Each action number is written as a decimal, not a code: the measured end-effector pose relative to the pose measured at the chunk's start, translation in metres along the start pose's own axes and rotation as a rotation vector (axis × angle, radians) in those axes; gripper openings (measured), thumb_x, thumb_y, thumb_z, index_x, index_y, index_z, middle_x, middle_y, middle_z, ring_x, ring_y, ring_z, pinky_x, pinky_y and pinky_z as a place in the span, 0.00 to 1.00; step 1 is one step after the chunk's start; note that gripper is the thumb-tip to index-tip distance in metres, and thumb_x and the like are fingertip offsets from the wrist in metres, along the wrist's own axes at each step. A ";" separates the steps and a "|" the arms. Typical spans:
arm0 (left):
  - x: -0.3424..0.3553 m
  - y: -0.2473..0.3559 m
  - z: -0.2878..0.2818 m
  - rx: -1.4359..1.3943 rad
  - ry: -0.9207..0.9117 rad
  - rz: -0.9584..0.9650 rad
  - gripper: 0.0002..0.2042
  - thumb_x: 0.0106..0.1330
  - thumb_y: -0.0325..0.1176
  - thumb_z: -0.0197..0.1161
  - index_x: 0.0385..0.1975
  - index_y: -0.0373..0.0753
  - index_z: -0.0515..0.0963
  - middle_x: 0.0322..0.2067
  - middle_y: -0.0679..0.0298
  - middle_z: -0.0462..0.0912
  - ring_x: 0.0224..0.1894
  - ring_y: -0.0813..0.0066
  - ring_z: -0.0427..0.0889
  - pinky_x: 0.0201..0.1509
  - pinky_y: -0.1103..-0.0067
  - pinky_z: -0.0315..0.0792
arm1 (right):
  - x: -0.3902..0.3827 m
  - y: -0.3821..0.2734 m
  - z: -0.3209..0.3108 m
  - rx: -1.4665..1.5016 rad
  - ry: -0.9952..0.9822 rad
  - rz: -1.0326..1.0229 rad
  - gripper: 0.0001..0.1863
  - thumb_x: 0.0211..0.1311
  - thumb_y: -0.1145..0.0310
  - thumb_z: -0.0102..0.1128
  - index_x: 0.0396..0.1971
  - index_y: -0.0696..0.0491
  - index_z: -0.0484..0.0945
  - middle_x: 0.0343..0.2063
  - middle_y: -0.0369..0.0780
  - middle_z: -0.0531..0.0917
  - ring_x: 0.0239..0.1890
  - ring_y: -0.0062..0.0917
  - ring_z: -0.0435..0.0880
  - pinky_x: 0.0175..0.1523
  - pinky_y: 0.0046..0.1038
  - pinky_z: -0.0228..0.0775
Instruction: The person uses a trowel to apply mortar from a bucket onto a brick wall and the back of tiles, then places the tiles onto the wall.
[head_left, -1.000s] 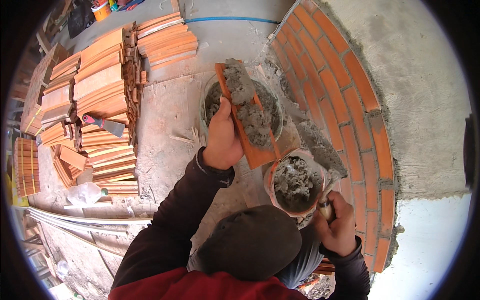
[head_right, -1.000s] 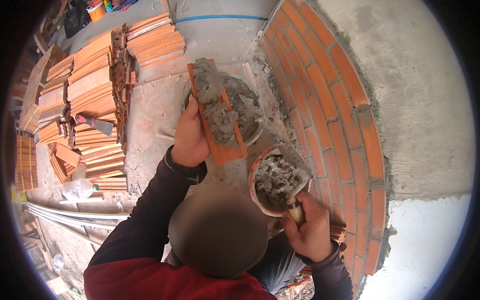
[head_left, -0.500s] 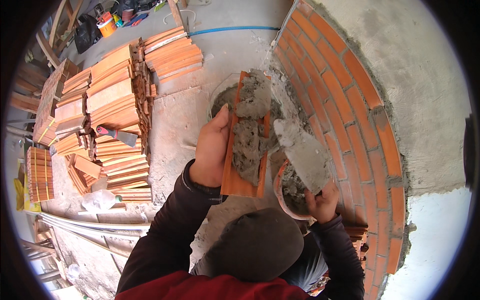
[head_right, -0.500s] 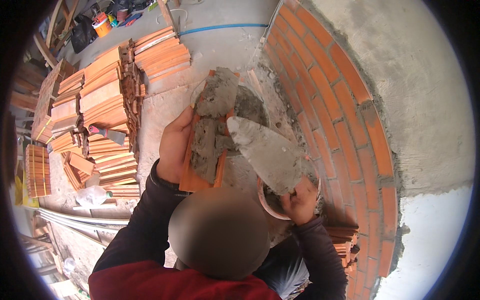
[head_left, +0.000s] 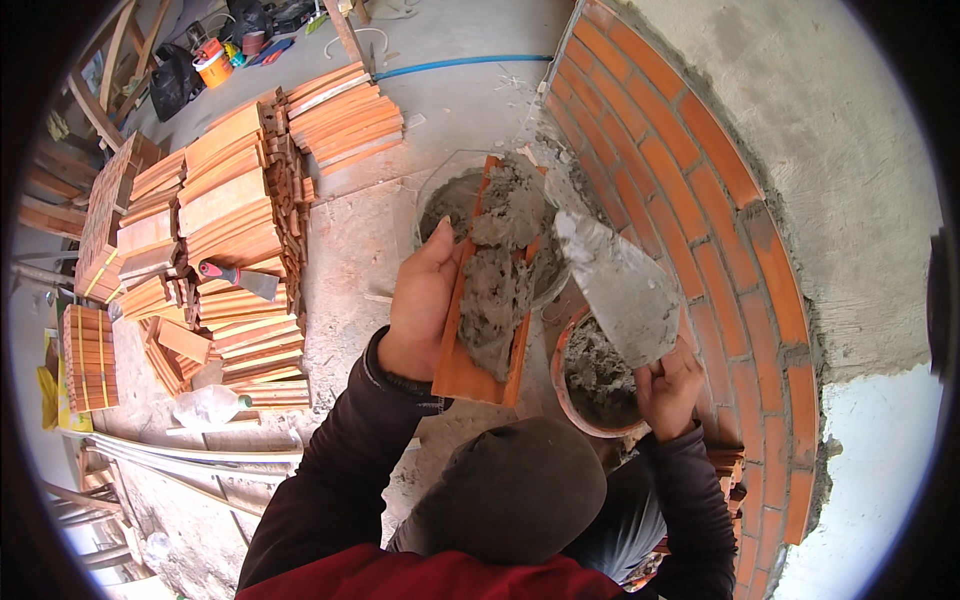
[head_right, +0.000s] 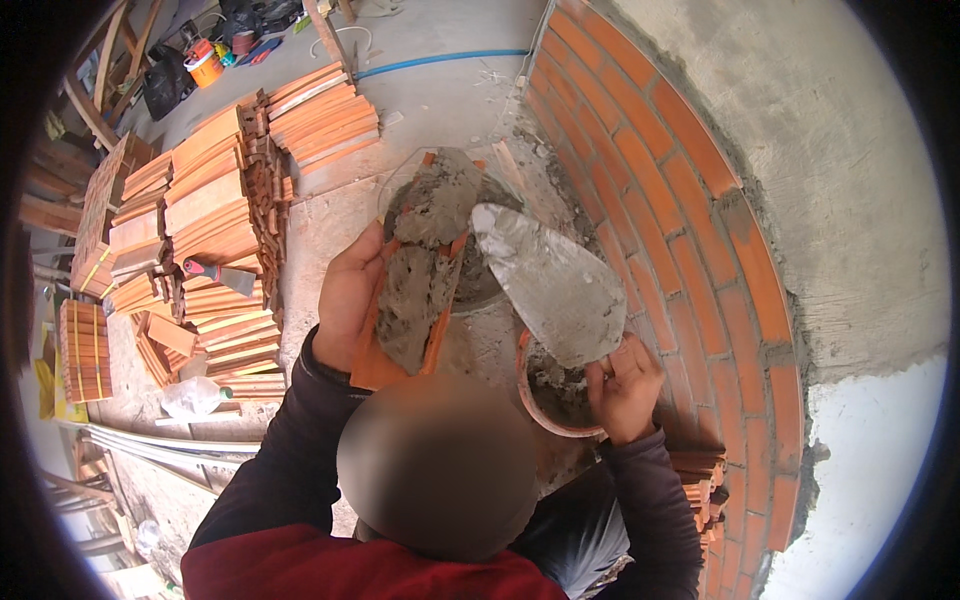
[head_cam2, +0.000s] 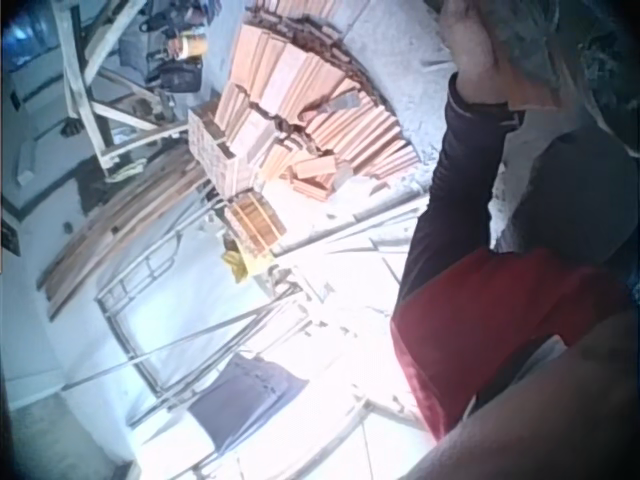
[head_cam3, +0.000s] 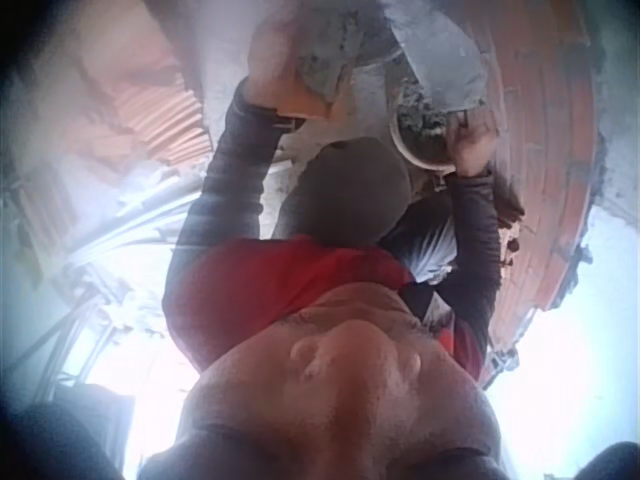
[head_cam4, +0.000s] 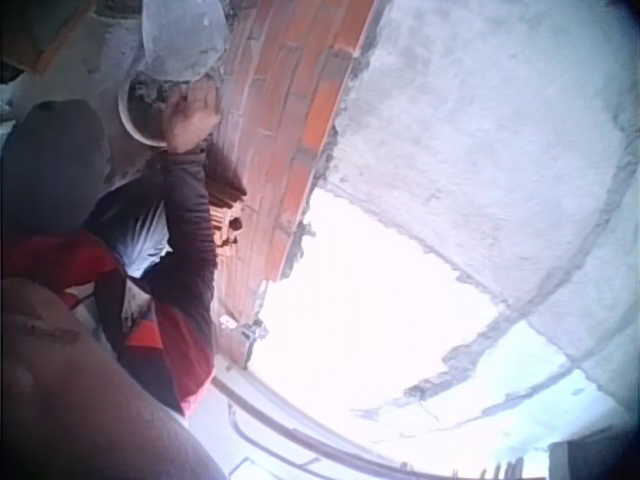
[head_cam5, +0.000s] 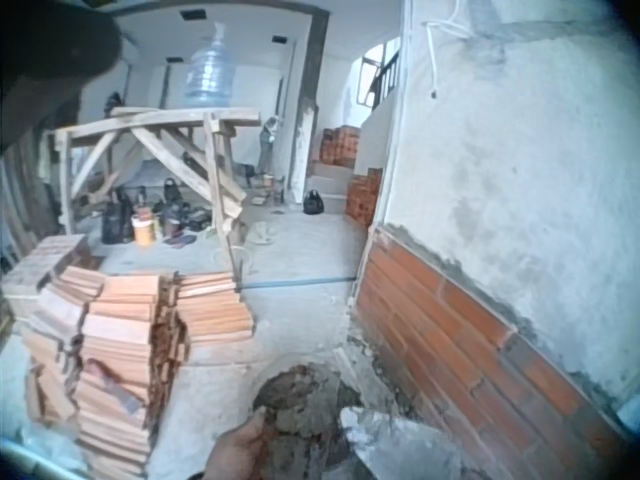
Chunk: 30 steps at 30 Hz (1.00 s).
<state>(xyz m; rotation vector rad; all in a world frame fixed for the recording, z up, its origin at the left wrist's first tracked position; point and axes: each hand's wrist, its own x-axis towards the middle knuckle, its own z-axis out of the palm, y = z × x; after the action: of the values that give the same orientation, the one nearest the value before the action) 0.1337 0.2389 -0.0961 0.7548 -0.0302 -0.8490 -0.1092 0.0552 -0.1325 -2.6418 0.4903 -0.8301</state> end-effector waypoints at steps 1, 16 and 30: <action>0.003 -0.004 -0.004 -0.003 -0.005 0.007 0.23 0.78 0.43 0.43 0.64 0.32 0.64 0.62 0.57 0.71 0.62 0.67 0.71 0.67 0.73 0.64 | 0.002 -0.008 -0.001 0.089 -0.012 0.024 0.14 0.48 0.82 0.62 0.38 0.59 0.80 0.31 0.45 0.81 0.29 0.38 0.81 0.37 0.30 0.73; -0.001 -0.002 0.001 0.034 0.113 -0.040 0.27 0.78 0.49 0.41 0.64 0.31 0.65 0.59 0.56 0.74 0.56 0.65 0.76 0.63 0.71 0.69 | -0.040 -0.037 0.065 0.360 -0.032 0.199 0.15 0.50 0.79 0.63 0.40 0.59 0.80 0.33 0.47 0.81 0.33 0.44 0.81 0.39 0.31 0.74; 0.014 -0.007 -0.013 -0.138 -0.072 -0.018 0.30 0.79 0.52 0.29 0.65 0.35 0.64 0.57 0.55 0.75 0.56 0.61 0.77 0.62 0.65 0.72 | 0.045 -0.060 -0.071 0.067 -0.534 0.004 0.20 0.44 0.80 0.60 0.42 0.58 0.78 0.28 0.49 0.79 0.30 0.49 0.81 0.34 0.40 0.74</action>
<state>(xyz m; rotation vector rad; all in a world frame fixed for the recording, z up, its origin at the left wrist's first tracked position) 0.1427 0.2342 -0.1139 0.5952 -0.0286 -0.8857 -0.1028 0.0753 -0.0314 -2.6471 0.3148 -0.1139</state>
